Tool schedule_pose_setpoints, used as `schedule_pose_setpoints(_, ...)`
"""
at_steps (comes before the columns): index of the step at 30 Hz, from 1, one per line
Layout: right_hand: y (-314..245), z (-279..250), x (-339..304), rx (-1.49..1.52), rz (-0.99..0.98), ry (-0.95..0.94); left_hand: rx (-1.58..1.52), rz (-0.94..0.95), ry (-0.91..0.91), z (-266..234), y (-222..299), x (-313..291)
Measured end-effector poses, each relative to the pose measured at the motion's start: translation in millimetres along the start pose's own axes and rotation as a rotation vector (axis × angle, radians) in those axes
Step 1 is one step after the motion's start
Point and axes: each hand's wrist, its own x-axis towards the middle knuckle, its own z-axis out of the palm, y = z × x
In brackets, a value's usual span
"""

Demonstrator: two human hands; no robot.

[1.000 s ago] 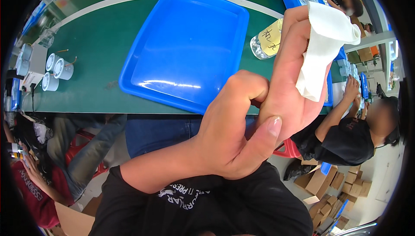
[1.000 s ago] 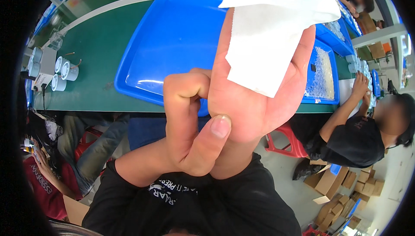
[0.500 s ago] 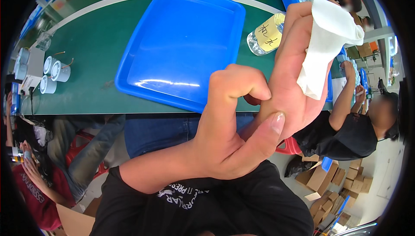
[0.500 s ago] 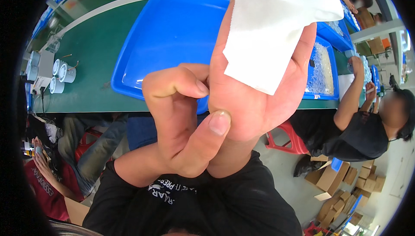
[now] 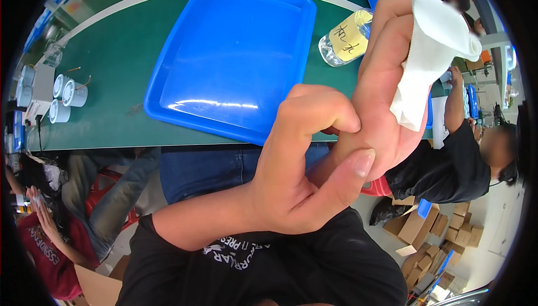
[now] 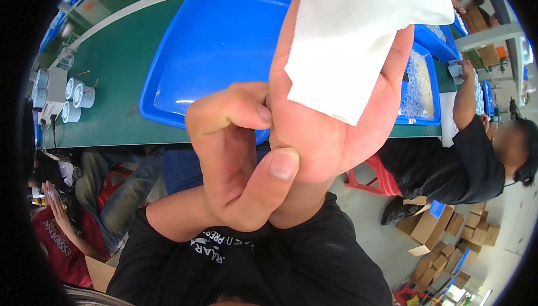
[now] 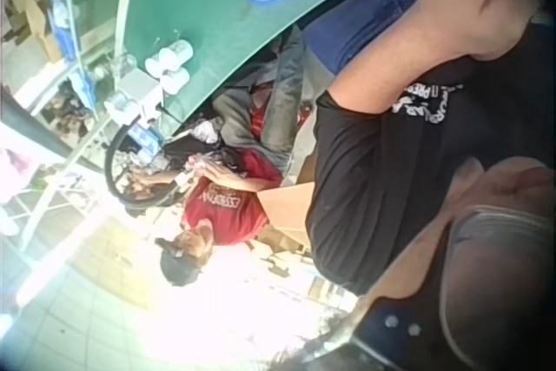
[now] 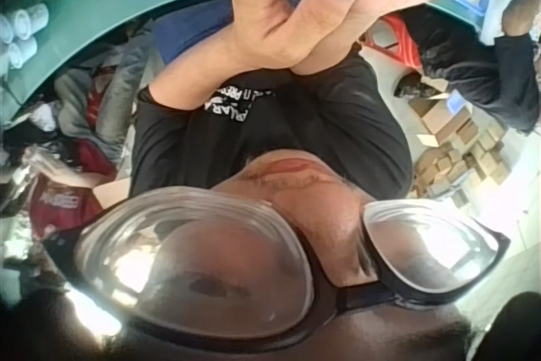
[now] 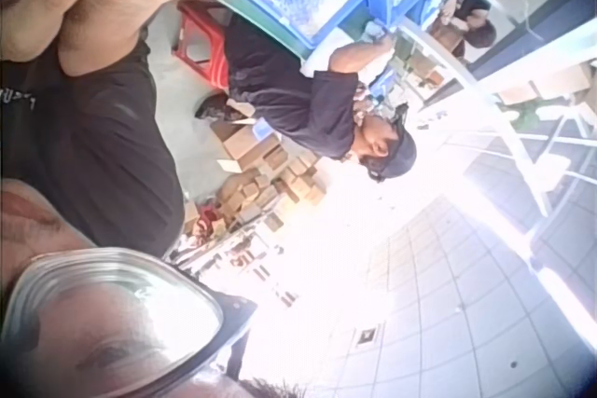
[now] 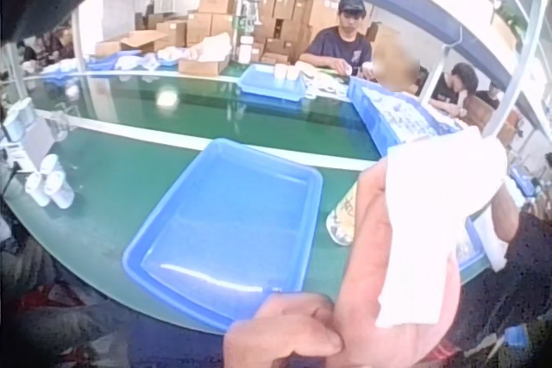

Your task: Wiping down cylindrical white electronic components with a dampened cloth on an assembly line.

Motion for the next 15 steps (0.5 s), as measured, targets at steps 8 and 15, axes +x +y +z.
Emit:
schedule_pose_setpoints(8,8,3,-4,0.012,-0.106,0.015,-0.01,-0.002,-0.013,3,-1,0)
schedule_pose_setpoints(15,1,-1,-4,0.0,0.005,-0.038,-0.213,-0.016,0.176,21,-5,-4)
